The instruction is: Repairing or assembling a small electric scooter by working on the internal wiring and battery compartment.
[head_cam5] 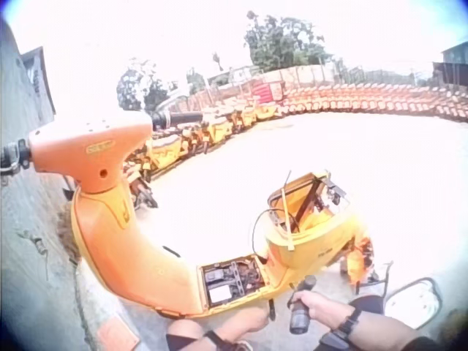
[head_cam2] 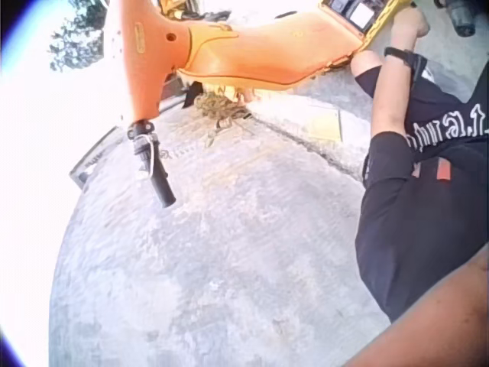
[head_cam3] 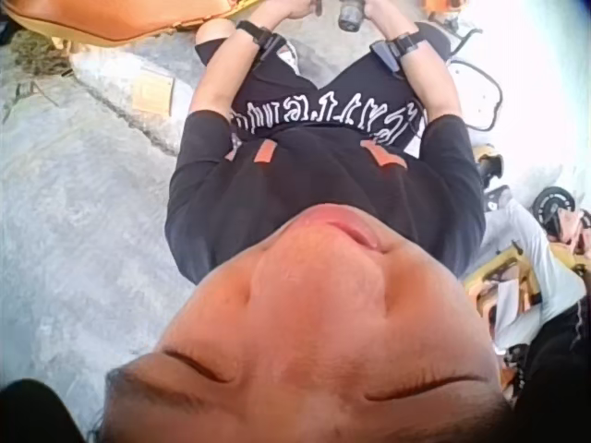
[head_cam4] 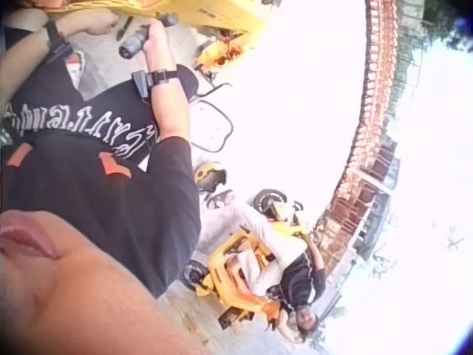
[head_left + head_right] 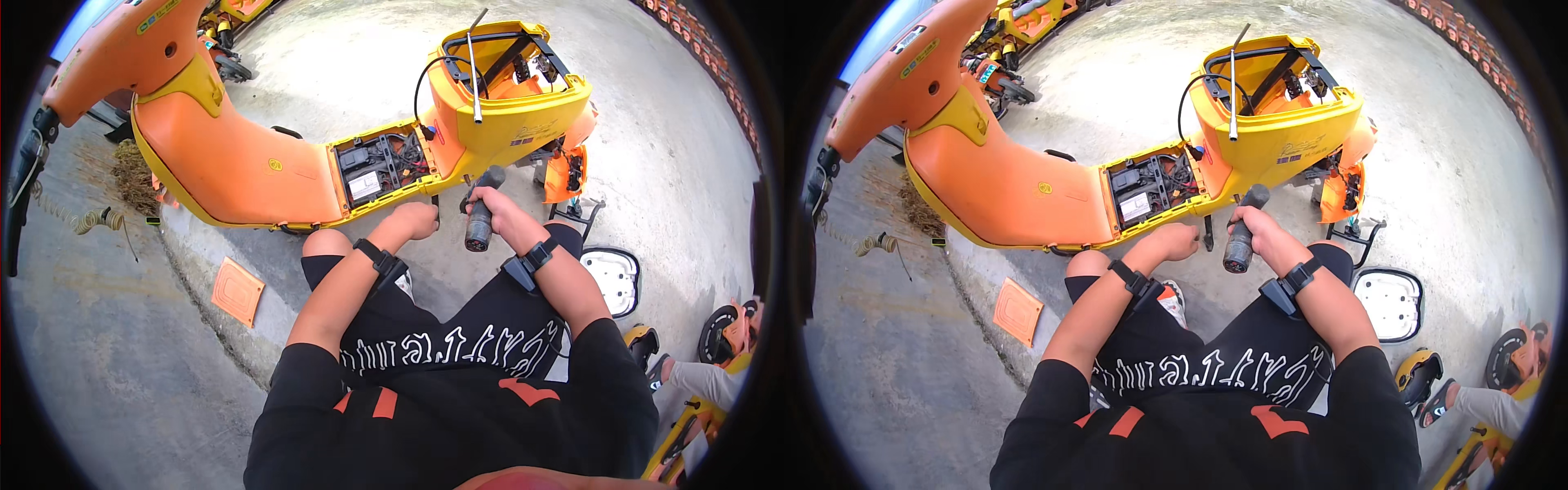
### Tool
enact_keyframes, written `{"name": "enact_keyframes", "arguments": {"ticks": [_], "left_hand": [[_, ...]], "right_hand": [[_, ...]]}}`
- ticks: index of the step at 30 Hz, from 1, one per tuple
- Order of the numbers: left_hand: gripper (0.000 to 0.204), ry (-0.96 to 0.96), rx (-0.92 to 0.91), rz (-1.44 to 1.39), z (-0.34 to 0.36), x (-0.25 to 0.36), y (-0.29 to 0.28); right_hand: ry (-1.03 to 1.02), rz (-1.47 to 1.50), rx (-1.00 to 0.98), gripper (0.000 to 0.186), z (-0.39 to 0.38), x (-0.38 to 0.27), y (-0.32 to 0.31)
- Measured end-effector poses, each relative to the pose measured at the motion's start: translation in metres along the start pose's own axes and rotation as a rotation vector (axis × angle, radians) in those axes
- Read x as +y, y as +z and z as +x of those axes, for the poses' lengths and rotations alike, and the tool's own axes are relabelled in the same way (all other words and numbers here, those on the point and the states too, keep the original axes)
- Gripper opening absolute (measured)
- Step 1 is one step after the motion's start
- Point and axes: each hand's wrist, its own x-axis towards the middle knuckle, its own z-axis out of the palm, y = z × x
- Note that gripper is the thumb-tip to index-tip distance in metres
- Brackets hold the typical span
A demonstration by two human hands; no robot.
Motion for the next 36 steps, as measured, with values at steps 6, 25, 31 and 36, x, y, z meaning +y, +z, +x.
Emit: {"name": "enact_keyframes", "arguments": {"ticks": [6,25,31,36], "left_hand": [[0.028,0.068,0.247,-0.384,-0.098,-0.005,-0.052],[0.028,-0.271,0.811,-0.558,-0.029,-0.12,-0.091],[0.032,-0.339,0.86,-0.68,-0.034,-0.149,-0.102],[0.034,-0.28,0.824,-0.638,-0.029,-0.152,-0.088]], "right_hand": [[0.03,-0.048,-0.02,0.022,0.012,0.01,0.033],[0.006,-0.401,0.027,0.016,-0.026,0.007,0.055],[0.065,-0.288,-0.083,0.019,-0.006,-0.031,0.128],[-0.078,-0.588,-0.067,0.017,0.005,-0.047,0.122]]}}
